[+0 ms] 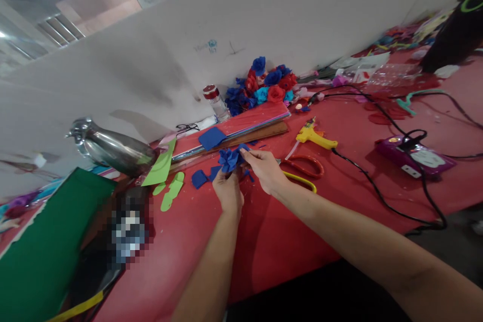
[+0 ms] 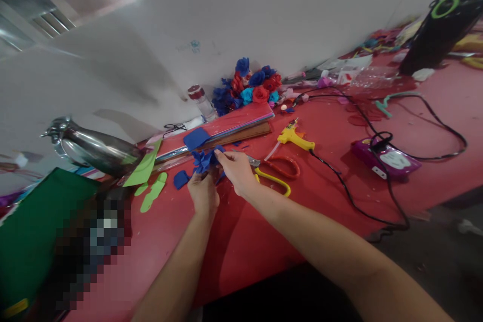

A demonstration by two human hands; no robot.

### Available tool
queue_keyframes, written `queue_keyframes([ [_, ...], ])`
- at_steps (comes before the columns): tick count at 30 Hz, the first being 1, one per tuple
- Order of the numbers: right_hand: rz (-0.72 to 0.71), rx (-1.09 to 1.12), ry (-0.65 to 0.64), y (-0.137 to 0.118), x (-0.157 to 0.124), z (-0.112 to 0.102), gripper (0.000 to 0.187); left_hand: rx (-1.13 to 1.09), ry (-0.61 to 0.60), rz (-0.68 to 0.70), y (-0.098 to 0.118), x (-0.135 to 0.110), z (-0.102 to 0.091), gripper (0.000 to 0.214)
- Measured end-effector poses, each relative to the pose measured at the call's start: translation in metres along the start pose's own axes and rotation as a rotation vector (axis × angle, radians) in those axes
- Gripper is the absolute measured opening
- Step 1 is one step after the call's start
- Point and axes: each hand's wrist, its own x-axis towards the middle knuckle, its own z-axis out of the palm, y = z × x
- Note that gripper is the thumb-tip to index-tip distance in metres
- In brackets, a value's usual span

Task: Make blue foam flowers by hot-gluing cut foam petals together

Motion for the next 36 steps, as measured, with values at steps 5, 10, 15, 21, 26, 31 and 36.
queue_keyframes([
  [5, -0.004, 0.0, -0.026, 0.001, -0.001, 0.001, 0.043, 0.003, 0.013, 0.011, 0.0, 0.001, -0.001, 0.021],
  [10, -0.006, -0.017, -0.023, 0.002, -0.001, 0.0, 0.044, 0.014, -0.018, 0.011, 0.003, -0.001, 0.001, 0.019],
  [15, -0.005, -0.039, -0.027, 0.002, -0.001, 0.0, 0.044, 0.058, -0.012, 0.028, 0.001, 0.0, 0.0, 0.016],
  [21, -0.025, 0.021, -0.032, 0.0, -0.008, 0.002, 0.032, 0.094, 0.002, 0.141, -0.005, 0.006, -0.009, 0.016],
  [26, -0.092, 0.017, -0.105, 0.001, -0.016, 0.003, 0.014, 0.122, 0.054, 0.207, -0.006, 0.009, -0.014, 0.016],
  [31, -0.228, -0.116, -0.148, 0.002, -0.018, 0.004, 0.019, 0.184, 0.063, 0.221, -0.007, 0.012, -0.018, 0.014],
  [36, -0.421, -0.308, -0.13, 0.002, -0.016, -0.001, 0.021, 0.282, 0.092, 0.264, -0.008, 0.011, -0.022, 0.007],
])
